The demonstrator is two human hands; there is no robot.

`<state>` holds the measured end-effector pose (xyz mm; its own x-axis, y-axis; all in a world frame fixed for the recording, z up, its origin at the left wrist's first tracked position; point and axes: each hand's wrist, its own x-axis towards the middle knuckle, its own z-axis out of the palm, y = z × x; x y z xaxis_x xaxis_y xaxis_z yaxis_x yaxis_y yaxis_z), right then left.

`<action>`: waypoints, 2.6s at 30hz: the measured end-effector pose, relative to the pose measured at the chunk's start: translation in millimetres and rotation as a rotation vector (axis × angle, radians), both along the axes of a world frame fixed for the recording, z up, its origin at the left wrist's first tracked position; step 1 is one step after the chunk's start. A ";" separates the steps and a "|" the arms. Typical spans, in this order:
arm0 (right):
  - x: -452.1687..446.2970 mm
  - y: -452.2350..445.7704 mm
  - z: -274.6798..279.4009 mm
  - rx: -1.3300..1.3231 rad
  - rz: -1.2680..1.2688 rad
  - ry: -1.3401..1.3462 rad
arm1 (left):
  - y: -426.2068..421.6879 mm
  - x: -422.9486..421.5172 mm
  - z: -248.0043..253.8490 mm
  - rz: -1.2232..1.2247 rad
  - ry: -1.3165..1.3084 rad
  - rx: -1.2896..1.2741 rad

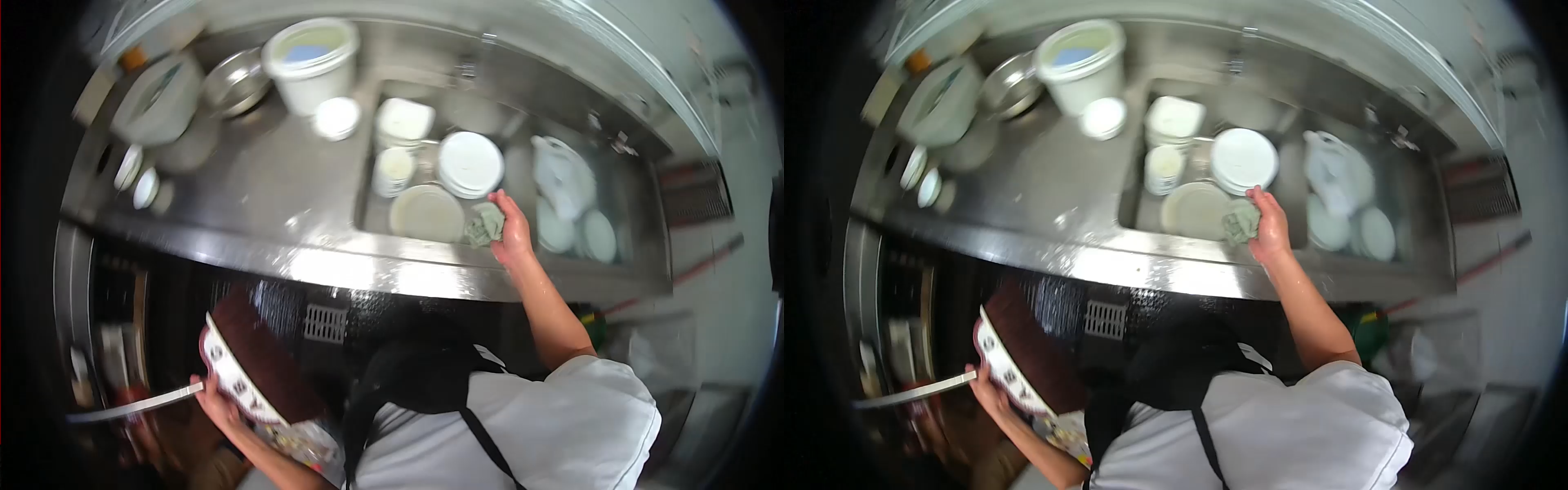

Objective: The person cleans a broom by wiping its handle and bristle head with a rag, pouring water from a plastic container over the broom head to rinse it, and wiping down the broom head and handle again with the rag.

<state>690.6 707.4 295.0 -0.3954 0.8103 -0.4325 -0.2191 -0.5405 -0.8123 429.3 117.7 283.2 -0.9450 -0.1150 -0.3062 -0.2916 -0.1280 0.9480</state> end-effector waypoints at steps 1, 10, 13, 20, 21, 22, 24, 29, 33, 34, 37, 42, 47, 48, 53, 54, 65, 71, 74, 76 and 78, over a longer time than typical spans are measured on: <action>32.7 16.5 -6.0 -0.037 -0.099 0.010 | -7.4 -2.4 -11.0 -0.068 0.004 0.012; 279.5 37.9 -14.9 -0.219 -0.392 0.196 | -30.5 -11.4 -80.1 -0.137 -0.131 -0.067; 278.4 81.3 8.0 0.482 -0.329 -0.684 | -24.1 -6.9 -79.6 -0.188 -0.130 -0.078; 146.9 295.3 41.0 1.401 0.780 -1.527 | 19.0 42.2 -72.3 -0.221 -0.193 -0.134; 131.1 315.1 36.4 1.433 0.886 -1.544 | 20.3 50.0 -74.5 -0.227 -0.209 -0.142; 121.0 331.0 31.2 1.464 0.997 -1.561 | 24.1 56.4 -77.9 -0.252 -0.217 -0.123; 113.0 364.9 14.2 1.341 1.168 -1.649 | 46.1 79.7 -70.0 -0.215 -0.237 -0.162; 175.3 398.2 17.6 1.115 0.953 -1.560 | 63.0 103.8 -78.9 -0.260 -0.194 -0.011; 285.3 444.1 -1.3 1.009 0.568 -1.640 | 76.3 108.9 -77.4 -0.229 -0.186 -0.012; 305.2 445.3 1.7 1.006 0.509 -1.672 | 79.1 110.3 -76.4 -0.214 -0.198 -0.031; 342.7 417.9 -5.2 0.895 0.334 -1.747 | 84.5 112.8 -73.1 -0.195 -0.196 -0.053; 360.0 369.8 -24.4 0.905 0.275 -1.871 | 93.3 112.2 -67.4 -0.171 -0.186 -0.047; 323.2 334.9 -6.3 0.876 0.392 -1.846 | 90.3 104.3 -69.2 -0.145 -0.187 -0.064; 317.0 331.8 -7.0 0.859 0.373 -1.816 | 98.0 109.1 -63.6 -0.115 -0.208 -0.056; 368.6 384.3 -53.5 0.716 0.499 -1.159 | 96.7 117.3 -61.5 -0.185 -0.160 0.016; 366.9 393.2 -58.0 0.722 0.555 -0.976 | 97.6 119.2 -61.1 -0.149 -0.184 -0.004; 143.9 160.0 91.8 0.467 0.715 -0.455 | 94.4 130.7 -125.0 -0.036 -0.097 0.062; 47.3 53.6 86.3 0.368 0.889 -0.303 | 107.5 146.7 -129.1 -0.024 -0.054 0.062; 8.1 -16.5 84.1 0.333 1.038 -0.278 | 104.4 141.5 -126.0 -0.055 -0.068 0.089; -8.7 -52.2 65.1 0.351 1.118 -0.268 | 97.7 134.9 -132.2 -0.093 -0.088 0.089; -18.9 -86.6 49.4 0.343 1.279 -0.188 | 92.3 126.7 -143.4 -0.105 -0.097 0.063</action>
